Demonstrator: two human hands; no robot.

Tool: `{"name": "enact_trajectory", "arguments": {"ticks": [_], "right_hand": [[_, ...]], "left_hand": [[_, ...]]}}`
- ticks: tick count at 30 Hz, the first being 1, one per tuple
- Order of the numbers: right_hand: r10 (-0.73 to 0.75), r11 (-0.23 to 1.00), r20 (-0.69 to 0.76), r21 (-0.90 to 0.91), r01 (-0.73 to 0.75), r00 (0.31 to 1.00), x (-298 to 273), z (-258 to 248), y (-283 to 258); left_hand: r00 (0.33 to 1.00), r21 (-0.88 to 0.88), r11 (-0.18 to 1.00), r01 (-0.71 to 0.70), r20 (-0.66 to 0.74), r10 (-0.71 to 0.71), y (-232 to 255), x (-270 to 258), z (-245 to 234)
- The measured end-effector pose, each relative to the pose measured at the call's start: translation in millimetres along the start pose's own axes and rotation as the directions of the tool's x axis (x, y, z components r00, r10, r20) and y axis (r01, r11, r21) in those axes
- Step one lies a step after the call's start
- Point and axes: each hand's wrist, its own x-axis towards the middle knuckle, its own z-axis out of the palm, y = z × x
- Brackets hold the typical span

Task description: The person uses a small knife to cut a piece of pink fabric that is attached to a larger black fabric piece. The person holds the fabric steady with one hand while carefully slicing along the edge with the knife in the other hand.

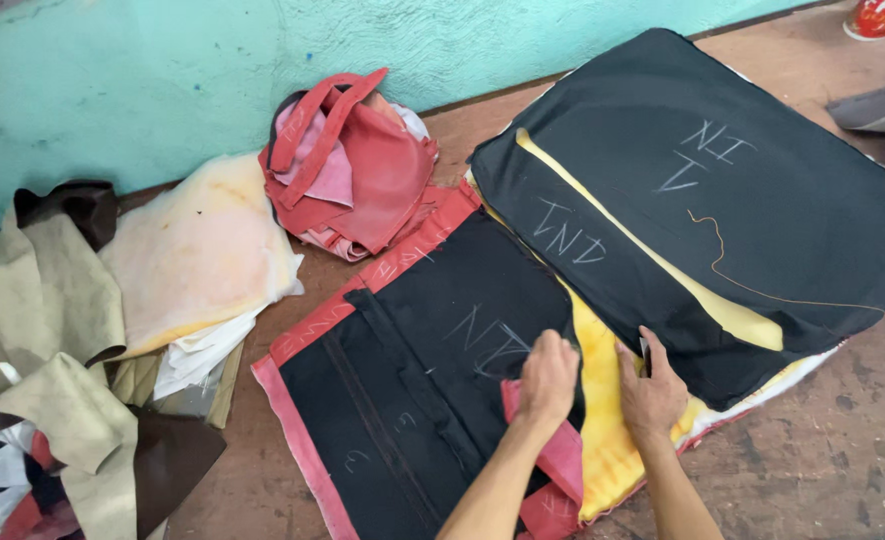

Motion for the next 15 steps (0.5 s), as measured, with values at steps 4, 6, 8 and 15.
{"name": "enact_trajectory", "arguments": {"ticks": [4, 6, 8, 15], "right_hand": [[-0.077, 0.997, -0.046, 0.001, 0.077, 0.996, -0.5, 0.3, 5.1], [-0.101, 0.994, -0.060, 0.025, 0.103, 0.993, -0.2, 3.1, 4.1], [-0.086, 0.996, -0.047, 0.007, 0.087, 0.995, 0.5, 3.6, 3.4], [-0.138, 0.990, -0.083, -0.001, 0.139, 0.987, -2.9, 2.7, 2.6]], "left_hand": [[0.977, 0.009, 0.979, 0.201, -0.068, -0.200, -4.6, -13.1, -42.5], [0.963, 0.022, 0.977, 0.212, -0.174, -0.205, -9.8, -22.9, -68.0], [0.945, 0.020, 0.969, 0.245, -0.229, -0.234, -15.7, -31.9, -95.1], [0.922, 0.006, 0.950, 0.312, -0.246, -0.300, -21.1, -66.2, -152.9]]}}
